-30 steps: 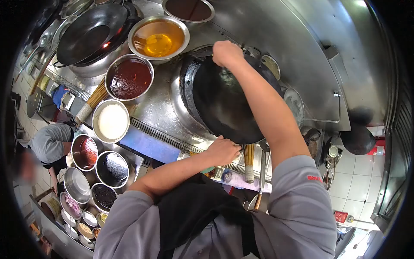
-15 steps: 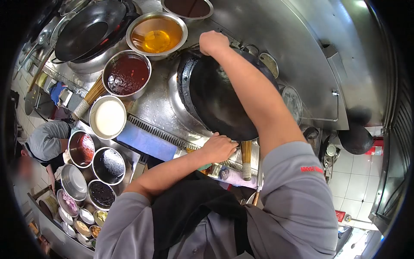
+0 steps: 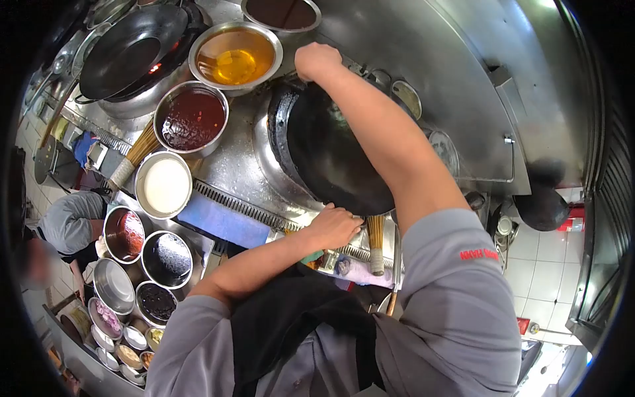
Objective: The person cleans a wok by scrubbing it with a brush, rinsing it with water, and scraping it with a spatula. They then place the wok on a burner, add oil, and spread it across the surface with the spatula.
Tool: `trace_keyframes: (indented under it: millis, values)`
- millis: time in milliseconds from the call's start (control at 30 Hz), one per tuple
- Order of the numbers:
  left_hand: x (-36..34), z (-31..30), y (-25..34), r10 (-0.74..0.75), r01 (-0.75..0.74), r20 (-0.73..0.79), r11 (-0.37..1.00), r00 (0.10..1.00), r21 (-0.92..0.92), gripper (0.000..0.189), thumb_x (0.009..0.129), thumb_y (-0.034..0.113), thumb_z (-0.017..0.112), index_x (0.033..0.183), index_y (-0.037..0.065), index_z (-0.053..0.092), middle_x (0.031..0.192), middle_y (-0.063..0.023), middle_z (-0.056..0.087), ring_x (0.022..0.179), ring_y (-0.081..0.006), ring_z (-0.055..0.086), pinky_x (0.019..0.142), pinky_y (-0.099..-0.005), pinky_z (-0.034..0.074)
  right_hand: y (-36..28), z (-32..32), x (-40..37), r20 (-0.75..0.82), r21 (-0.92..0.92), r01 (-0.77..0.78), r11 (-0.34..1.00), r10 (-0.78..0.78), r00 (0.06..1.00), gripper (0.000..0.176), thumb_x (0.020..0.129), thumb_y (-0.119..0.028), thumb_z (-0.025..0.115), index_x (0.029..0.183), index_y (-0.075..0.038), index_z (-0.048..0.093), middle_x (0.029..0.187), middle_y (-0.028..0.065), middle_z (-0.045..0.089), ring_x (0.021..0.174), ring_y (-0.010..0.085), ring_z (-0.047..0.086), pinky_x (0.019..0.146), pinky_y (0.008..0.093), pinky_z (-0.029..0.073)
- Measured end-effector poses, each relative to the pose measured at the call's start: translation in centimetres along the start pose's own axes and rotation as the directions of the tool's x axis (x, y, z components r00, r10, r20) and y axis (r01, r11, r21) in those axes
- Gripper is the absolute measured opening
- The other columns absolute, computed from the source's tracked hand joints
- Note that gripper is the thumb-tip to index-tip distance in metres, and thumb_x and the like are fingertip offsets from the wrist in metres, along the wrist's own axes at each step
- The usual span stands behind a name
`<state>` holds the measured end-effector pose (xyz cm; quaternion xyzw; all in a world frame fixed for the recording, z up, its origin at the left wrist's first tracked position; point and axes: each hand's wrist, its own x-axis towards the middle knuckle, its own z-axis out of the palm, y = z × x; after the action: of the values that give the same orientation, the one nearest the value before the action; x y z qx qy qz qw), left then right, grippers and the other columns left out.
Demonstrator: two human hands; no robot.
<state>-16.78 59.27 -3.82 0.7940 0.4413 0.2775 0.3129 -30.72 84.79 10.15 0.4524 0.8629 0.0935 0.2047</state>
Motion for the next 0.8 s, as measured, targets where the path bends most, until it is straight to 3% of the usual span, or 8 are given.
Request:
trace_keyframes:
  millis: [67, 200, 433, 700, 800]
  values:
    - [0.2, -0.2, -0.1, -0.003, 0.003, 0.007, 1.0, 1.0, 0.008, 0.024, 0.092, 0.026, 0.05, 0.102, 0.012, 0.067, 0.089, -0.0105, 0.068, 0.09, -0.0282, 0.064, 0.08, -0.0443, 0.041, -0.4, 0.8, -0.1, -0.059, -0.023, 0.015, 1.0, -0.016, 0.998, 0.03, 0.075, -0.005, 0.06, 0.103, -0.004, 0.071, 0.111, 0.016, 0.068, 0.104, 0.0327, 0.066, 0.084, 0.0436, 0.055]
    - [0.1, -0.6, 0.4, -0.025, 0.024, 0.075, 1.0, 0.997, 0.014, 0.025, 0.093, 0.026, 0.049, 0.102, 0.011, 0.067, 0.09, -0.011, 0.068, 0.091, -0.028, 0.064, 0.082, -0.0445, 0.041, -0.3, -0.1, -0.4, 0.013, -0.007, 0.006, 1.0, -0.006, 1.0, 0.028, 0.075, -0.004, 0.06, 0.1, -0.005, 0.072, 0.11, 0.0168, 0.068, 0.104, 0.0334, 0.066, 0.085, 0.0423, 0.054]
    - [-0.1, 0.0, -0.3, 0.005, -0.005, -0.015, 1.0, 1.0, -0.01, 0.026, 0.093, 0.026, 0.049, 0.105, 0.011, 0.067, 0.092, -0.0113, 0.068, 0.094, -0.0284, 0.063, 0.083, -0.0438, 0.042, -1.4, 0.9, -0.5, -0.05, -0.01, -0.001, 1.0, 0.0, 0.999, 0.028, 0.074, -0.005, 0.06, 0.099, -0.004, 0.072, 0.109, 0.017, 0.068, 0.103, 0.0334, 0.066, 0.082, 0.0419, 0.055]
    - [0.0, -0.3, -0.1, 0.006, -0.006, 0.046, 1.0, 0.999, -0.014, 0.029, 0.092, 0.024, 0.05, 0.114, 0.012, 0.066, 0.094, -0.0113, 0.068, 0.094, -0.0282, 0.063, 0.082, -0.0441, 0.041, -1.1, -1.8, 0.1, 0.043, -0.148, 0.091, 0.985, -0.085, 0.995, 0.029, 0.073, -0.002, 0.059, 0.1, -0.004, 0.072, 0.108, 0.0176, 0.068, 0.101, 0.0353, 0.067, 0.083, 0.0421, 0.055]
    - [-0.2, -0.7, 0.0, 0.005, -0.004, 0.004, 0.998, 1.0, -0.056, 0.03, 0.092, 0.023, 0.05, 0.115, 0.012, 0.066, 0.094, -0.0105, 0.068, 0.093, -0.0277, 0.063, 0.081, -0.0437, 0.041, 0.1, -1.6, -0.1, -0.07, -0.107, 0.02, 0.994, -0.028, 0.997, 0.03, 0.072, 0.0, 0.058, 0.098, -0.003, 0.072, 0.106, 0.0193, 0.068, 0.099, 0.0366, 0.067, 0.081, 0.0433, 0.055]
